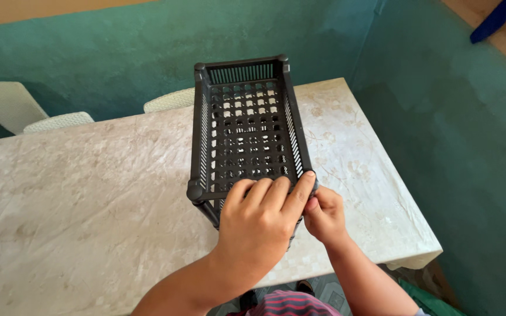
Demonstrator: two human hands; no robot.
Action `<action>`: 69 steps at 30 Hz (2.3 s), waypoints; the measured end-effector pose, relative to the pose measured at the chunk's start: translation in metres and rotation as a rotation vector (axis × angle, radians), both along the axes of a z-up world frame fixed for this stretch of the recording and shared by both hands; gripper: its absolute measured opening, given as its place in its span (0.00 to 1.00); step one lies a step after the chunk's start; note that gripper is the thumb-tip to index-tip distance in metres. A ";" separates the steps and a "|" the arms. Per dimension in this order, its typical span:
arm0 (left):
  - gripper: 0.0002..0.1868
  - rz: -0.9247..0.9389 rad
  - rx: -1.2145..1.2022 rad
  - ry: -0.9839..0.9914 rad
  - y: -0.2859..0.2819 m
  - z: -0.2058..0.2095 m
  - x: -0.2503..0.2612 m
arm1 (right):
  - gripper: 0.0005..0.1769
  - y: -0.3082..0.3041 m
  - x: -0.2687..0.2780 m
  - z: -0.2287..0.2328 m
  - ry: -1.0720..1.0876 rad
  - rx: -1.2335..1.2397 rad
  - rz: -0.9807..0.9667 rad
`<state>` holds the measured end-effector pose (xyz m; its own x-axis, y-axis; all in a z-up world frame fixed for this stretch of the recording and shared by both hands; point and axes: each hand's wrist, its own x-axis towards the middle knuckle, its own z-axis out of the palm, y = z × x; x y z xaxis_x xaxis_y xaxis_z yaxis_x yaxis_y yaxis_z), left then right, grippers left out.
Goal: The person assembles a two-tier plastic storage rack by inserting black cylindrical legs into the corner holes of two perforated trays. They connect the trays with the legs to form a stable two-level rack and place it on the table.
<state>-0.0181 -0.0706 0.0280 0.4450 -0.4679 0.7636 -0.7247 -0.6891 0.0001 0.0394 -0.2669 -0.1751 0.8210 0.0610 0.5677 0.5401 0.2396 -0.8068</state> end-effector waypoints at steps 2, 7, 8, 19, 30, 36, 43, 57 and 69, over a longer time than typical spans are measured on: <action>0.22 0.004 -0.002 -0.015 0.000 -0.001 0.000 | 0.19 -0.002 0.002 -0.001 0.089 0.189 0.226; 0.24 -0.030 -0.048 0.008 -0.001 -0.008 0.002 | 0.15 0.010 -0.003 -0.001 0.022 -0.011 -0.198; 0.24 -0.039 -0.052 0.027 -0.001 -0.008 0.002 | 0.12 0.014 -0.006 -0.002 0.072 0.009 -0.253; 0.22 -0.003 -0.252 -0.018 0.035 -0.001 -0.012 | 0.13 -0.004 0.017 0.012 -0.033 0.187 -0.295; 0.21 -0.207 -0.268 0.094 0.021 -0.016 0.033 | 0.13 -0.059 0.045 0.035 -0.200 0.101 -0.608; 0.18 -0.220 -0.267 0.112 0.024 -0.015 0.038 | 0.19 0.000 -0.011 0.033 -0.266 -0.071 -0.661; 0.15 -0.266 -0.262 0.138 0.016 -0.011 0.044 | 0.22 0.052 -0.023 0.035 -0.014 -0.143 -0.472; 0.22 -0.319 -0.201 0.062 -0.028 -0.020 0.053 | 0.15 0.010 -0.020 0.034 -0.029 0.041 -0.493; 0.18 -0.344 -0.252 0.121 -0.027 -0.016 0.054 | 0.16 0.018 -0.021 0.046 -0.174 -0.109 -0.525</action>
